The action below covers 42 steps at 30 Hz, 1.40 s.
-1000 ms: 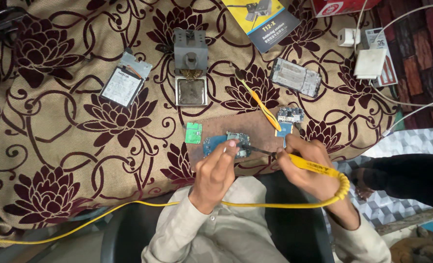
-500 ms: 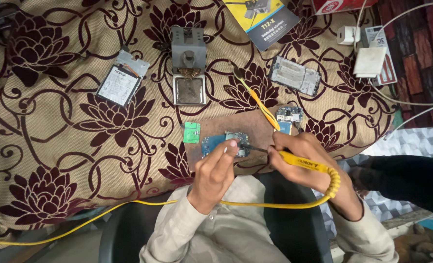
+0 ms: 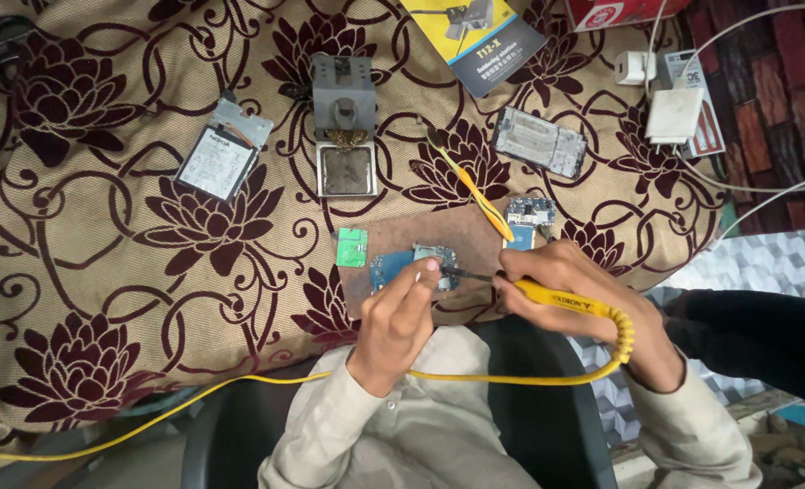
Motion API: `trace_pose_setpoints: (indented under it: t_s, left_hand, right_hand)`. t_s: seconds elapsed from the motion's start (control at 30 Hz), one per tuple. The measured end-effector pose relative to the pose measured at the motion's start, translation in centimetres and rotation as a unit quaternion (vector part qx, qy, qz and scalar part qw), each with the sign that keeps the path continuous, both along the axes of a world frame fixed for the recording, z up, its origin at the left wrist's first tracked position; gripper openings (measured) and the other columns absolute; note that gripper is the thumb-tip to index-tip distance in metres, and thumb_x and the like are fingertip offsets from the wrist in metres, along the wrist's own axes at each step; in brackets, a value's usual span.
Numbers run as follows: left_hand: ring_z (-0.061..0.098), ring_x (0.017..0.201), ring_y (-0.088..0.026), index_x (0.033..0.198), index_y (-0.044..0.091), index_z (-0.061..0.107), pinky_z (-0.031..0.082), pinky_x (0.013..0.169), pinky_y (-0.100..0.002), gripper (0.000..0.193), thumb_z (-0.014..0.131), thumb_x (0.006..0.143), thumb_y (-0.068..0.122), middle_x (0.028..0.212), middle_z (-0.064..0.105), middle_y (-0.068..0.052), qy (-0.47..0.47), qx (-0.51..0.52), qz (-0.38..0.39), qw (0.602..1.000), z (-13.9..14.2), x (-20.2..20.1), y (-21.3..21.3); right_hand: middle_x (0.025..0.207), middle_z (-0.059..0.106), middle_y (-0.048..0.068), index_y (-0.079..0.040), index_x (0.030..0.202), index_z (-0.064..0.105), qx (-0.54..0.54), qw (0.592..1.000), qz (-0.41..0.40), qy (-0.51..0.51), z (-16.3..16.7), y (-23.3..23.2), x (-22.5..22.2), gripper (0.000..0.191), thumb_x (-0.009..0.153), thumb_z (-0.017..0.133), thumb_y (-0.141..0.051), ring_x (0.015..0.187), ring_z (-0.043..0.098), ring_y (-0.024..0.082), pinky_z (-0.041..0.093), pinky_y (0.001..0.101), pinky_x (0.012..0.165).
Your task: The person uses a soldering iron to apply heat to a small circuit board held in their left hand. They repeatedly touch the iron to specific points on the board while other electronic components and tools rest on the table.
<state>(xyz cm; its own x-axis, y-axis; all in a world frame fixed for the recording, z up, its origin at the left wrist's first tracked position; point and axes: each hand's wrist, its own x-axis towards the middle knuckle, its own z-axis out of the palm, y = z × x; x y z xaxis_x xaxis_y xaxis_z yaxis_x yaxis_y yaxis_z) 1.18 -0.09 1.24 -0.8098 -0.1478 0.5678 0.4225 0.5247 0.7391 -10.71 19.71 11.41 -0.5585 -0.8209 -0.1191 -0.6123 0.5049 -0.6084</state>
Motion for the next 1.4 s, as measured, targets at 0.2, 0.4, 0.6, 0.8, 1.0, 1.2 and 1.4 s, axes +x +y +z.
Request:
trace_pose_setpoints:
  t_s: [0.2, 0.4, 0.6, 0.8, 1.0, 1.2, 1.4]
  left_hand:
    - [0.074, 0.098, -0.04, 0.126, 0.002, 0.059, 0.063, 0.078, -0.042, 0.044, 0.063, 0.085, -0.015, 0.122, 0.068, -0.021, 0.0, 0.003, 0.0, 1.0, -0.1, 0.1, 0.0]
    - [0.074, 0.095, -0.039, 0.128, 0.002, 0.059, 0.063, 0.076, -0.041, 0.046, 0.063, 0.085, -0.016, 0.12, 0.07, -0.02, -0.007, -0.007, 0.014, 1.0, -0.3, -0.1, 0.2]
    - [0.074, 0.091, -0.04, 0.133, 0.0, 0.058, 0.062, 0.072, -0.042, 0.052, 0.062, 0.084, -0.017, 0.118, 0.069, -0.022, -0.015, -0.014, 0.015, 1.0, -0.3, 0.0, 0.1]
    - [0.074, 0.092, -0.04, 0.131, 0.0, 0.058, 0.061, 0.072, -0.042, 0.049, 0.062, 0.085, -0.016, 0.119, 0.069, -0.022, -0.006, -0.004, 0.003, 1.0, -0.2, -0.1, 0.1]
    - [0.074, 0.097, -0.04, 0.127, 0.001, 0.058, 0.062, 0.076, -0.042, 0.044, 0.063, 0.086, -0.016, 0.121, 0.069, -0.02, 0.01, 0.002, 0.011, 1.0, -0.3, 0.0, 0.1]
    - [0.072, 0.095, -0.041, 0.135, 0.003, 0.055, 0.061, 0.074, -0.043, 0.055, 0.063, 0.085, -0.016, 0.123, 0.067, -0.022, 0.015, 0.0, -0.002, 1.0, -0.6, 0.0, 0.1]
    - [0.072, 0.093, -0.042, 0.14, 0.004, 0.054, 0.06, 0.074, -0.044, 0.06, 0.064, 0.084, -0.016, 0.122, 0.067, -0.021, 0.002, -0.005, -0.001, 1.0, -0.6, 0.2, 0.0]
  right_hand:
    - [0.051, 0.05, 0.013, -0.003, 0.075, 0.051, -0.041, 0.997, -0.069, 0.007, -0.6, -0.4, 0.0, 0.025, 0.088, 0.066, -0.019, 0.043, 0.054, 0.033, 0.041, 0.0398, 0.043]
    - [0.052, 0.051, 0.015, -0.002, 0.069, 0.055, -0.046, 0.99, -0.127, 0.031, -0.2, -0.9, 0.5, 0.03, 0.088, 0.066, -0.022, 0.042, 0.054, 0.035, 0.041, 0.0407, 0.044]
    - [0.048, 0.053, 0.018, -0.001, 0.064, 0.06, 0.048, 0.981, -0.186, 0.035, 0.5, -1.2, 1.1, 0.031, 0.084, 0.065, -0.024, 0.043, 0.057, 0.04, 0.044, 0.0443, 0.045]
    - [0.052, 0.058, 0.019, -0.003, 0.067, 0.063, 0.063, 0.988, -0.124, 0.062, 0.7, -1.3, 0.8, 0.032, 0.085, 0.064, -0.029, 0.052, 0.06, 0.042, 0.047, 0.0484, 0.05]
    - [0.052, 0.056, 0.02, -0.004, 0.063, 0.059, 0.081, 0.992, -0.059, 0.08, 0.7, -1.4, -0.5, 0.032, 0.086, 0.062, -0.026, 0.05, 0.057, 0.043, 0.045, 0.0495, 0.05]
    - [0.049, 0.056, 0.017, -0.005, 0.063, 0.055, 0.115, 0.991, -0.014, 0.066, 1.3, -1.2, -0.4, 0.031, 0.085, 0.061, -0.026, 0.045, 0.056, 0.04, 0.044, 0.0484, 0.046]
    - [0.049, 0.053, 0.016, -0.005, 0.063, 0.052, 0.111, 0.989, 0.026, 0.089, 0.7, -0.9, -0.4, 0.032, 0.086, 0.06, -0.024, 0.045, 0.055, 0.04, 0.043, 0.0478, 0.046]
